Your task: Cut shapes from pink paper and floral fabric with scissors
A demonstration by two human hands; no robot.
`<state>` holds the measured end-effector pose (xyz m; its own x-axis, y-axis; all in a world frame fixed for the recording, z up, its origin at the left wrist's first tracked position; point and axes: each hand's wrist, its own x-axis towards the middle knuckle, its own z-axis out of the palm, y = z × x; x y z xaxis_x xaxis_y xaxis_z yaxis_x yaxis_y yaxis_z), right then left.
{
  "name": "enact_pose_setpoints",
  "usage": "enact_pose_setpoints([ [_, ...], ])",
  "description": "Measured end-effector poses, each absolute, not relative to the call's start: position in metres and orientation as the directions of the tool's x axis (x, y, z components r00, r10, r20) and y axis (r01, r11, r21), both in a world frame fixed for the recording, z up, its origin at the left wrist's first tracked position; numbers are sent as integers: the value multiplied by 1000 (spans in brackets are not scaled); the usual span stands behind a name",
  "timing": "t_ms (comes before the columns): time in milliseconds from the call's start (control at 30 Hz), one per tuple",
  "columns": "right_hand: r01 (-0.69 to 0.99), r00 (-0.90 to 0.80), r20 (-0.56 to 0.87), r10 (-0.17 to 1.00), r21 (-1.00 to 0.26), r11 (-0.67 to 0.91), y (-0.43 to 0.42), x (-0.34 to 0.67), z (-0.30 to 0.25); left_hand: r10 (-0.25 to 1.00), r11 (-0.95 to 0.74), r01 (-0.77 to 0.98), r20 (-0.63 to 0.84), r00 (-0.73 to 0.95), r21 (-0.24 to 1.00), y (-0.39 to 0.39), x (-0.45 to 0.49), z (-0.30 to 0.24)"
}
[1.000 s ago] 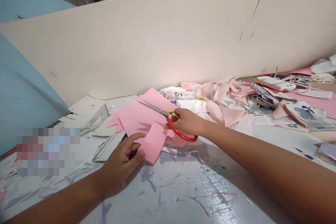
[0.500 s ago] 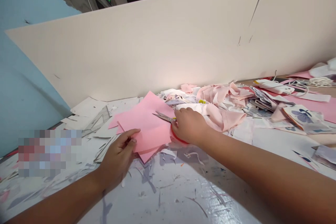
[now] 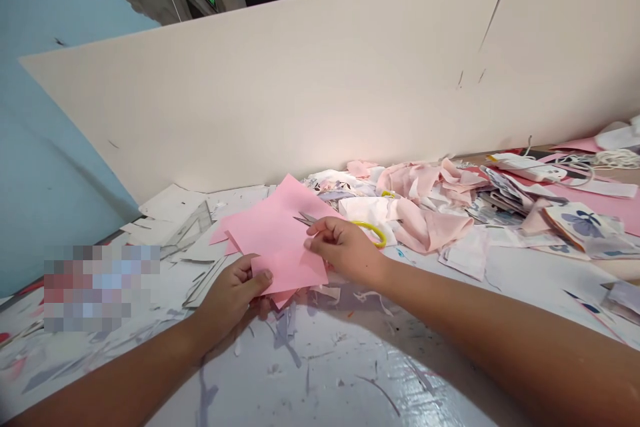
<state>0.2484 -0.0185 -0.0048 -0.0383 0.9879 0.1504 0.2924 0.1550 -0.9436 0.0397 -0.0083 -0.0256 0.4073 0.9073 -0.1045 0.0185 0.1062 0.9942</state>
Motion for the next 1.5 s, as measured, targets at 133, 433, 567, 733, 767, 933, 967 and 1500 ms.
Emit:
enact_pose_setpoints([
  [133,744,40,287,957,-648,163,-9,267,5,939,9,0,-9,345,1000,-3,38,-29],
  [433,905,-84,88,993,-410,113,-1,285,-2,969,-12,-30,19,246,999,5,36,-26],
  [567,795,-75,207,975,-578,184,-12,266,5,969,-7,-30,15,248,1000,0,38,-24],
  [733,55,-145,89,985,-994,98,-26,236,2,940,9,-82,20,341,997,-17,40,-24],
  [767,-42,-133,73,988,-997,68,-27,234,2,924,1,-100,37,380,995,-20,40,-25],
  [933,-266,-170,-59,984,-958,-103,-24,239,5,933,-184,18,169,317,983,-21,33,-30],
  [967,-231,-194,-83,977,-964,-128,-23,240,4,928,-250,90,212,306,964,-20,33,-30],
  [1500,-37,-121,24,992,-999,20,-53,206,-5,788,-586,338,422,448,736,-21,37,-23],
])
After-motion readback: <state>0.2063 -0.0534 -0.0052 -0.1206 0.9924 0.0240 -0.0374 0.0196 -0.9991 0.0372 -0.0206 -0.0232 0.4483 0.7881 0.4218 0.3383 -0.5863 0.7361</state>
